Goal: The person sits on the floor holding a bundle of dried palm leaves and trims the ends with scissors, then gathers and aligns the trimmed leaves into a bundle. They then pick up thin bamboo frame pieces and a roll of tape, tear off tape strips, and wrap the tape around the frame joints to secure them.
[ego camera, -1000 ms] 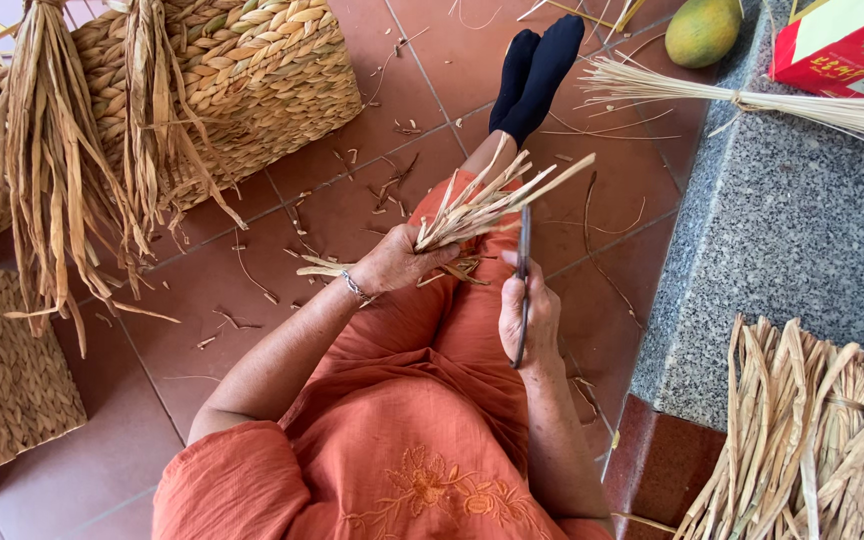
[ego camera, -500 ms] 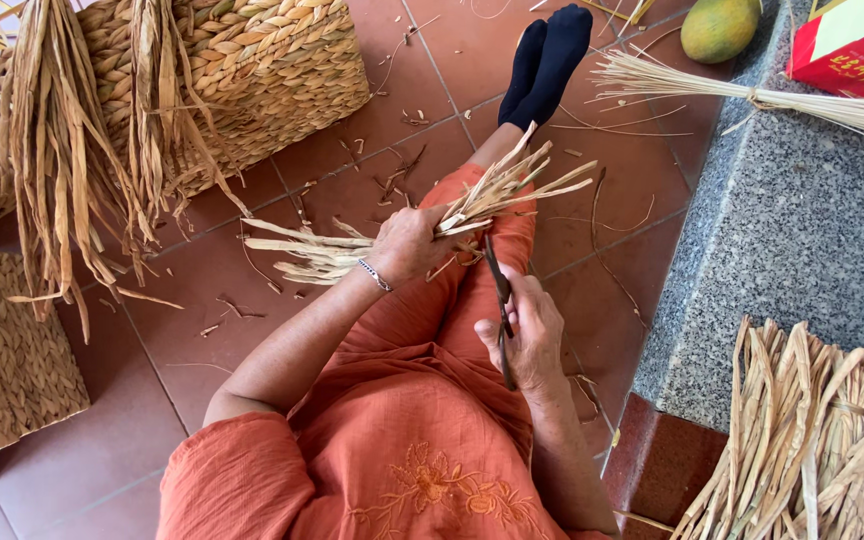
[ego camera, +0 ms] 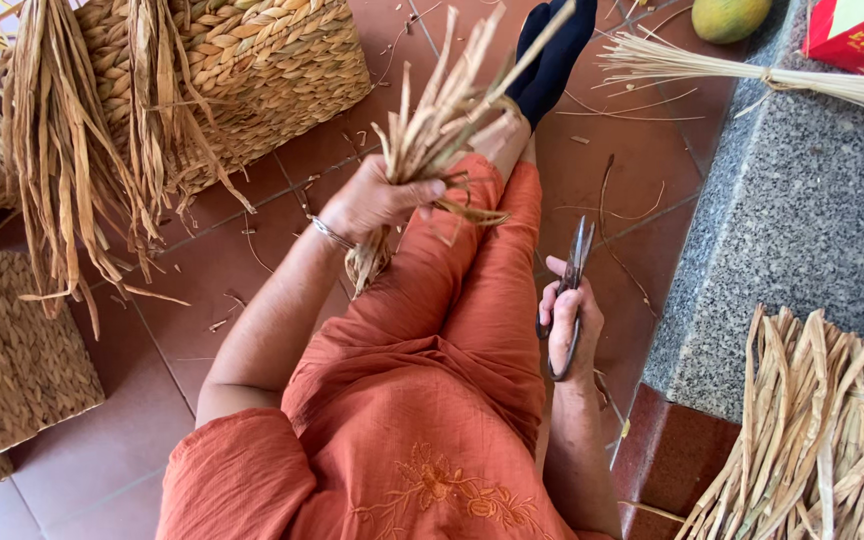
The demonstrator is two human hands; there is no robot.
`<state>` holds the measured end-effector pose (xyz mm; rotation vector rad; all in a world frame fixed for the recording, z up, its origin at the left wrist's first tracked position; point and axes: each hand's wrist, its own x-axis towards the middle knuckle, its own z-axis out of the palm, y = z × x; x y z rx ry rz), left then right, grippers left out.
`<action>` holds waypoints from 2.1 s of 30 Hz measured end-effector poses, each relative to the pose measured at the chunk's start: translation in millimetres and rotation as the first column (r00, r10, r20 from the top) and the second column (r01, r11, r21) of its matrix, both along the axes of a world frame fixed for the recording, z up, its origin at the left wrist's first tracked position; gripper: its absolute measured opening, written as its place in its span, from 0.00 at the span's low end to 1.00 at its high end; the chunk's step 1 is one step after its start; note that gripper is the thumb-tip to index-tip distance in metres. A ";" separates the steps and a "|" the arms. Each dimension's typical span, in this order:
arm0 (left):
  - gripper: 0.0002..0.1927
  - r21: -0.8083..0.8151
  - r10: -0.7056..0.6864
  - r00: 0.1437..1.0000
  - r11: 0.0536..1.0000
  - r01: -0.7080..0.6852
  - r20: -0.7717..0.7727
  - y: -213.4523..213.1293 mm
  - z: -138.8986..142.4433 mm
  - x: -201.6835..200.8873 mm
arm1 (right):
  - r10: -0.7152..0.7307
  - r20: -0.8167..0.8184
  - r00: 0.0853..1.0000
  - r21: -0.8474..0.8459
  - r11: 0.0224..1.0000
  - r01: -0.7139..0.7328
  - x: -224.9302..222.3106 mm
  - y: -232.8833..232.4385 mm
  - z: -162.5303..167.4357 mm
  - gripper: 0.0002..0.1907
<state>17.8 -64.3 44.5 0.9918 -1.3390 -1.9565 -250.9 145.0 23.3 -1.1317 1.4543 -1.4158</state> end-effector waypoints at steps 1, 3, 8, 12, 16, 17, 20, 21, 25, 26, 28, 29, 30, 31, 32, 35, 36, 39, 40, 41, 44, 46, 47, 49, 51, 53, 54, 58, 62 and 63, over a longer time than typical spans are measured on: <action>0.12 0.062 0.019 0.998 0.998 -0.015 -0.055 -3.1 7.2 6.3 | 0.025 0.093 0.995 0.014 1.000 -0.026 0.2 3.1 -1.6 0.32; 0.11 0.186 0.065 0.985 0.982 -0.035 -0.159 -7.5 22.9 13.9 | 0.068 0.275 0.959 0.032 0.996 -0.080 4.4 8.8 -4.8 0.35; 0.08 0.148 0.086 0.989 0.987 -0.068 -0.120 -15.5 57.4 18.1 | 0.103 0.202 0.974 0.123 0.984 -0.130 21.7 10.4 -14.9 0.37; 0.05 0.159 0.089 0.987 0.985 -0.067 -0.133 -22.0 68.4 16.2 | 0.186 0.011 0.982 0.203 0.962 -0.185 25.9 5.5 -14.1 0.40; 0.05 0.167 0.097 0.980 0.984 -0.068 -0.173 -21.0 68.5 13.0 | 0.237 0.321 0.917 0.216 0.925 -0.314 31.8 -2.0 -7.3 0.44; 0.05 0.171 0.098 0.981 0.983 -0.068 -0.170 -19.3 67.5 11.8 | 0.251 0.360 0.899 0.205 0.918 -0.339 34.3 -4.7 -6.1 0.46; 0.06 0.203 0.101 0.978 0.977 -0.063 -0.182 -14.6 64.1 9.0 | 0.259 0.409 0.875 0.188 0.914 -0.359 42.5 -14.8 -4.7 0.49; 0.06 0.219 0.103 0.977 0.974 -0.060 -0.189 -12.6 62.7 8.6 | 0.255 0.416 0.873 0.186 0.916 -0.356 44.5 -17.0 -4.2 0.49; 0.08 0.238 0.115 0.973 0.969 -0.065 -0.202 -8.8 59.5 10.6 | 0.229 0.577 0.784 0.190 0.896 -0.401 49.3 -21.8 -1.3 0.52; 0.08 0.242 0.122 0.973 0.967 -0.072 -0.198 -8.0 58.9 11.5 | 0.227 0.601 0.766 0.167 0.902 -0.399 49.7 -21.2 -0.1 0.53; 0.08 0.253 0.134 0.973 0.964 -0.083 -0.190 -7.6 57.7 12.3 | 0.221 0.625 0.748 0.137 0.913 -0.384 49.3 -21.0 2.6 0.54; 0.08 0.259 0.138 0.973 0.962 -0.087 -0.186 -7.0 56.9 12.3 | 0.214 0.627 0.749 0.130 0.919 -0.372 48.8 -21.3 3.8 0.55; 0.08 0.267 0.141 0.973 0.960 -0.089 -0.182 -6.2 56.0 12.3 | 0.205 0.630 0.749 0.125 0.925 -0.358 48.0 -21.8 5.0 0.55; 0.08 0.268 0.137 0.975 0.959 -0.087 -0.172 -4.9 55.0 12.6 | 0.200 0.643 0.739 0.126 0.925 -0.359 47.0 -22.6 6.0 0.56; 0.08 0.268 0.132 0.978 0.960 -0.085 -0.163 -3.9 54.0 12.5 | 0.195 0.656 0.729 0.124 0.925 -0.359 45.6 -24.2 6.8 0.56; 0.10 0.261 0.107 0.979 0.964 -0.060 -0.172 -2.4 50.7 12.6 | 0.181 0.689 0.702 0.136 0.919 -0.370 41.5 -28.7 9.0 0.56; 0.10 0.259 0.099 0.979 0.965 -0.050 -0.179 -1.6 49.4 12.7 | 0.176 0.700 0.692 0.143 0.915 -0.377 40.5 -29.9 9.7 0.56; 0.11 0.260 0.080 0.984 0.965 -0.036 -0.160 -0.7 45.0 13.9 | 0.188 0.728 0.659 0.117 0.913 -0.390 40.5 -30.9 11.8 0.55; 0.11 0.267 0.092 0.982 0.963 -0.046 -0.165 -0.3 43.5 14.5 | 0.197 0.737 0.646 0.089 0.920 -0.382 41.8 -30.2 12.4 0.55; 0.11 0.273 0.104 0.980 0.961 -0.055 -0.170 -0.3 42.1 15.5 | 0.207 0.746 0.633 0.060 0.925 -0.374 43.5 -29.3 13.1 0.55; 0.11 0.275 0.137 0.968 0.959 -0.076 -0.211 -2.7 38.7 19.1 | 0.238 0.709 0.664 0.020 0.934 -0.357 50.0 -24.4 14.7 0.55; 0.10 0.273 0.153 0.961 0.958 -0.087 -0.231 -2.9 36.6 22.0 | 0.231 0.686 0.690 0.025 0.940 -0.339 54.2 -19.7 15.7 0.55; 0.10 0.269 0.157 0.959 0.959 -0.090 -0.236 -3.3 35.7 23.3 | 0.217 0.684 0.697 0.032 0.945 -0.326 55.5 -18.1 16.1 0.56; 0.10 0.259 0.157 0.962 0.961 -0.096 -0.225 -2.7 33.8 24.0 | 0.195 0.695 0.693 0.050 0.947 -0.316 55.4 -16.3 16.9 0.56; 0.11 0.240 0.152 0.969 0.965 -0.103 -0.195 -1.8 32.4 24.3 | 0.181 0.719 0.671 0.068 0.942 -0.327 53.0 -17.1 17.9 0.56; 0.11 0.258 0.120 0.968 0.964 -0.061 -0.222 -0.4 32.1 24.2 | 0.182 0.732 0.657 0.083 0.933 -0.351 49.5 -19.6 19.5 0.56; 0.12 0.265 0.105 0.966 0.963 -0.040 -0.236 0.4 32.4 24.4 | 0.183 0.737 0.650 0.090 0.927 -0.363 48.0 -21.4 20.4 0.56; 0.11 0.230 0.058 0.970 0.973 -0.002 -0.238 4.0 35.6 24.4 | 0.189 0.734 0.652 0.096 0.922 -0.376 46.1 -27.5 23.8 0.56; 0.12 0.273 0.039 0.958 0.961 0.042 -0.283 8.9 38.7 22.8 | 0.170 0.722 0.671 0.107 0.930 -0.351 46.7 -28.5 22.1 0.55; 0.13 0.305 0.045 0.948 0.951 0.056 -0.314 9.2 39.1 22.2 | 0.172 0.716 0.677 0.105 0.932 -0.347 46.8 -27.8 20.7 0.54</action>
